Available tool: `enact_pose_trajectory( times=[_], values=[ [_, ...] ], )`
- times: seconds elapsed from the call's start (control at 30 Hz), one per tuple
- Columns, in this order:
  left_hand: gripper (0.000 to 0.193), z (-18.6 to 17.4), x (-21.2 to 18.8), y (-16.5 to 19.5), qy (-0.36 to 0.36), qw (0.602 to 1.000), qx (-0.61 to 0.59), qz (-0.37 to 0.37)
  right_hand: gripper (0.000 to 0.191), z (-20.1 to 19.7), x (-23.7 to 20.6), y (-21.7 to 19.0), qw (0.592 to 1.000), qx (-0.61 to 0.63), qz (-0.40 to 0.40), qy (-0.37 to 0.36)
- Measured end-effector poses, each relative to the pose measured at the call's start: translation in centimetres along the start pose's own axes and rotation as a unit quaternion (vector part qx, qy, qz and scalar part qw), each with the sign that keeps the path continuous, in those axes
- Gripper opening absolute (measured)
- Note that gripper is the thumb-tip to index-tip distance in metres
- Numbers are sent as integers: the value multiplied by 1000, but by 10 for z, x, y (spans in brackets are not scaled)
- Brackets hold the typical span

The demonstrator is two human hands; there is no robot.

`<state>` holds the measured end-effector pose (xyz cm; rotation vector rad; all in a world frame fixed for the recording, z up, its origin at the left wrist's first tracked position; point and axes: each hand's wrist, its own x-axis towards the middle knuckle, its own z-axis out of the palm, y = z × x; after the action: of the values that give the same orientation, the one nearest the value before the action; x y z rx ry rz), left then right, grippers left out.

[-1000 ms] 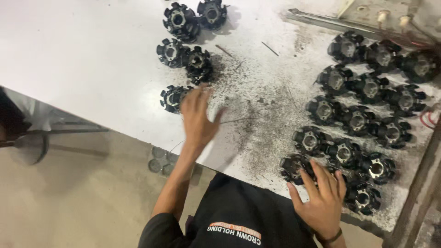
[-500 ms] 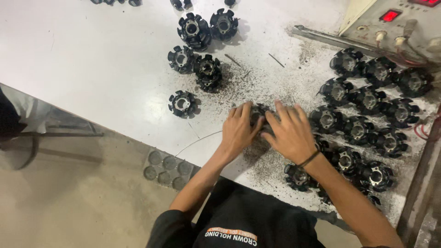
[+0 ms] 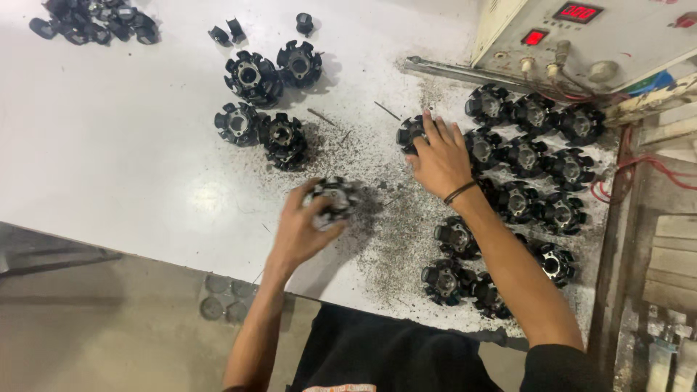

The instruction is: The person removes black splined hub components from a plastic tray and spreads them on a workbench, then arranges them in rows. The person then uses a soldering iron to work on each component one at a time, moving along the rows of parts.

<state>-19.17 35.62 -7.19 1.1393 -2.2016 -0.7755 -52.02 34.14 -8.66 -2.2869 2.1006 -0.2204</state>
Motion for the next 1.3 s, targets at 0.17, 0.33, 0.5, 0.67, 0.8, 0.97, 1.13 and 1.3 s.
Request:
enact_pose_trajectory(
  times=[0.17,0.33,0.5,0.67,0.8,0.97,1.13,1.3],
  values=[
    [48,68,58,30,-160,975,-21,153,39,-17,-42,-13,997,-49,-52,31],
    [45,101,127,13,-107,984,-74,121,52,-35,-102,-42,998,61,-22,-5],
    [34,131,220,14,-156,965,11,209,45,-24,-55,-23,1000,19,4,-4],
    [36,138,264,17,-109,966,-35,234,38,-13,-31,4,999,6,30,-18],
    [37,144,264,19,-107,970,1,218,41,-5,-22,11,1000,-13,26,-3],
    [57,119,260,15,-158,966,-14,203,53,-15,-32,3,999,-46,12,-2],
    [93,16,248,-37,41,940,339,-13,63,-38,-73,1,999,-6,32,27],
    [63,1,219,-55,39,933,353,60,52,-14,-39,15,998,-43,9,45]
  ],
)
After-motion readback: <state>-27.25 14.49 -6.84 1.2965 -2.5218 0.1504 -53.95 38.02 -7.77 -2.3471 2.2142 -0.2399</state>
